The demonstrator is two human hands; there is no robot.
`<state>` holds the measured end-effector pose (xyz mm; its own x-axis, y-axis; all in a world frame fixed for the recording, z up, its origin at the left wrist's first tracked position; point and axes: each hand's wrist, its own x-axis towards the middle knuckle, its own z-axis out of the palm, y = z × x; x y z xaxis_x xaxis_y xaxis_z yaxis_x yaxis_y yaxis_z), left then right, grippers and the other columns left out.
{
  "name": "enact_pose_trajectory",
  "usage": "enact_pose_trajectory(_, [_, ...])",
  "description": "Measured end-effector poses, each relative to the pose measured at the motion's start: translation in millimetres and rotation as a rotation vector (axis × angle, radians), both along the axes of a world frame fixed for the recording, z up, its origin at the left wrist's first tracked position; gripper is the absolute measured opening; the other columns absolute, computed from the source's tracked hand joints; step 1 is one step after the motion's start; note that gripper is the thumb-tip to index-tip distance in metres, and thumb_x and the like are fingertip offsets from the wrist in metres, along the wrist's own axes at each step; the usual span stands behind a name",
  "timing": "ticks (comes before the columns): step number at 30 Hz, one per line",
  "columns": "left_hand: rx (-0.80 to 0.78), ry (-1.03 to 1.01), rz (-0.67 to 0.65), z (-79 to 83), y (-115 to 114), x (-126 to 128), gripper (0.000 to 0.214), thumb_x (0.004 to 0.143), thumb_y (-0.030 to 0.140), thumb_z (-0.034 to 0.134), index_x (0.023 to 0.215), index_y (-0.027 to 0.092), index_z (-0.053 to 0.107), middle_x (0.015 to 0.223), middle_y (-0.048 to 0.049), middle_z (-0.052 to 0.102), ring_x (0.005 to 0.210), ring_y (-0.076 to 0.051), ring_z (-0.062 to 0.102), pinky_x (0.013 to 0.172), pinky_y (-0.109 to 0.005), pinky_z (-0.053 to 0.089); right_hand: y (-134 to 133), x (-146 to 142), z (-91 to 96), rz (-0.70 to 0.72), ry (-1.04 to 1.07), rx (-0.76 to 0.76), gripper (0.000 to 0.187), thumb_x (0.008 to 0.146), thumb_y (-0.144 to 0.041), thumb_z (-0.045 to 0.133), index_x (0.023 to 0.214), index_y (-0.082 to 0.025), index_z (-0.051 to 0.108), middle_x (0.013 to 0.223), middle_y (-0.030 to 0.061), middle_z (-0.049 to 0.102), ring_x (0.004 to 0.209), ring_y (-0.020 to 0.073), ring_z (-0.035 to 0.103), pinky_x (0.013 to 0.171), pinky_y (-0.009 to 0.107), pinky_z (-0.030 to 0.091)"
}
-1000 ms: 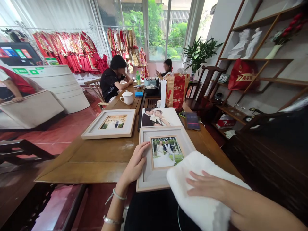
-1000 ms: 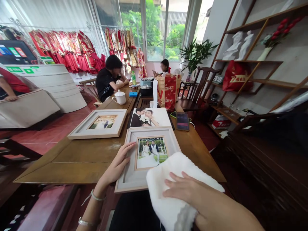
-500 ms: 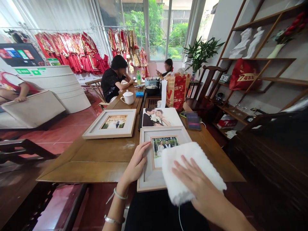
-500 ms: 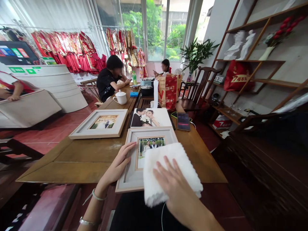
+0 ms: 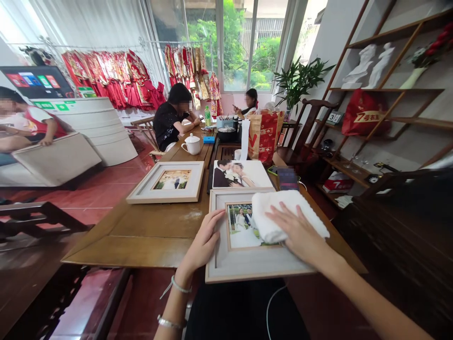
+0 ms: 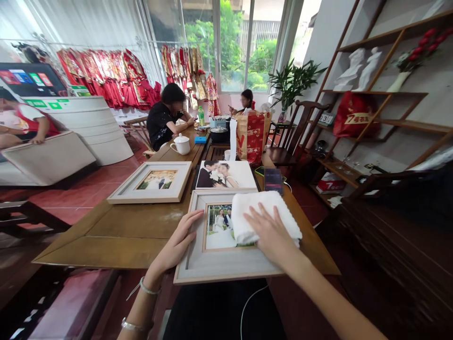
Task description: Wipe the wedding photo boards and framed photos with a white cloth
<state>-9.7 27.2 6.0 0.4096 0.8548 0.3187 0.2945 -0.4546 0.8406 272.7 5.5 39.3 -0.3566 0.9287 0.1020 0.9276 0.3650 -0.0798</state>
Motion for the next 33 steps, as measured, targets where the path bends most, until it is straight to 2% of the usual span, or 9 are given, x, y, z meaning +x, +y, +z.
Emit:
enact_pose_trajectory(5, [0.006,0.004,-0.003,0.8,0.3,-0.3,0.055,0.084,0.005,0.038,0.134,0.027,0.046,0.143,-0.0046,0.04,0.136,-0.021,0.029,0.117,-0.044,0.018,61.7,-2.1,6.8,-0.177,0.095,0.072,0.071,0.068,0.004,0.038,0.137,-0.011,0.042,0.145,0.0166,0.04,0.137,0.0338,0.028,0.107,0.061,0.022])
enact_pose_trajectory(7, [0.01,0.004,-0.005,0.2,0.9,-0.5,0.055,0.084,0.005,0.038,0.134,0.027,0.046,0.143,-0.0046,0.04,0.136,-0.021,0.03,0.117,-0.044,0.018,74.6,-12.1,5.9,-0.161,0.087,0.075,0.067,0.069,0.002,0.041,0.136,-0.007,0.044,0.145,0.0197,0.037,0.137,0.0371,0.024,0.107,0.064,0.018])
enact_pose_trajectory(9, [0.012,-0.001,-0.008,-0.7,1.6,-0.7,0.055,0.084,0.006,0.039,0.134,0.027,0.046,0.143,-0.0046,0.041,0.136,-0.022,0.031,0.117,-0.045,0.019,78.3,-23.1,4.3,-0.097,0.076,0.057,0.069,0.067,0.002,0.043,0.135,-0.009,0.046,0.146,0.0174,0.037,0.138,0.0354,0.022,0.109,0.062,0.016])
enact_pose_trajectory(13, [0.016,-0.007,0.0,-2.5,2.7,-0.7,0.054,0.083,0.006,0.04,0.133,0.027,0.047,0.142,-0.005,0.041,0.135,-0.023,0.031,0.116,-0.046,0.019,55.0,-38.2,7.3,0.15,0.091,-0.066,0.079,0.058,0.002,0.043,0.135,-0.017,0.047,0.146,0.0074,0.04,0.14,0.0267,0.022,0.112,0.054,0.016])
enact_pose_trajectory(17, [0.027,-0.005,0.008,-2.1,1.8,0.1,0.053,0.084,0.007,0.04,0.133,0.026,0.048,0.142,-0.0056,0.042,0.135,-0.023,0.033,0.116,-0.045,0.02,-7.1,-39.0,14.2,0.348,0.135,-0.233,0.088,0.05,0.002,0.041,0.134,-0.021,0.048,0.146,0.0033,0.041,0.14,0.0242,0.021,0.114,0.052,0.015])
enact_pose_trajectory(20, [0.033,-0.006,0.011,-1.2,0.8,0.5,0.053,0.085,0.007,0.039,0.133,0.027,0.047,0.142,-0.0049,0.042,0.135,-0.022,0.032,0.116,-0.045,0.02,-59.8,-30.4,13.6,0.397,0.13,-0.209,0.093,0.05,0.002,0.042,0.139,-0.025,0.042,0.147,0.0029,0.038,0.139,0.0266,0.023,0.113,0.052,0.021])
enact_pose_trajectory(24, [0.032,-0.004,0.0,-2.6,1.8,-0.1,0.053,0.085,0.007,0.039,0.134,0.027,0.047,0.143,-0.0048,0.041,0.136,-0.022,0.031,0.117,-0.045,0.019,-101.2,-14.9,16.5,0.538,0.174,-0.133,0.077,0.061,-0.004,0.05,0.134,-0.03,0.048,0.14,0.0026,0.047,0.131,0.0311,0.04,0.108,0.049,0.034])
enact_pose_trajectory(28, [0.04,-0.002,-0.007,-6.2,3.9,-1.1,0.054,0.085,0.007,0.039,0.134,0.027,0.046,0.144,-0.0048,0.04,0.136,-0.023,0.03,0.117,-0.046,0.018,-100.7,-5.7,24.7,0.358,0.16,-0.135,0.082,0.058,-0.001,0.043,0.133,-0.031,0.049,0.14,-0.0021,0.046,0.131,0.0233,0.04,0.109,0.042,0.035])
enact_pose_trajectory(33, [0.032,-0.004,-0.009,-6.1,3.8,-1.3,0.053,0.085,0.007,0.039,0.134,0.028,0.046,0.144,-0.0042,0.04,0.136,-0.023,0.03,0.117,-0.045,0.019,-48.7,2.0,9.1,0.073,0.083,-0.068,0.083,0.051,0.002,0.039,0.129,-0.021,0.055,0.141,0.0029,0.047,0.136,0.024,0.032,0.113,0.048,0.026])
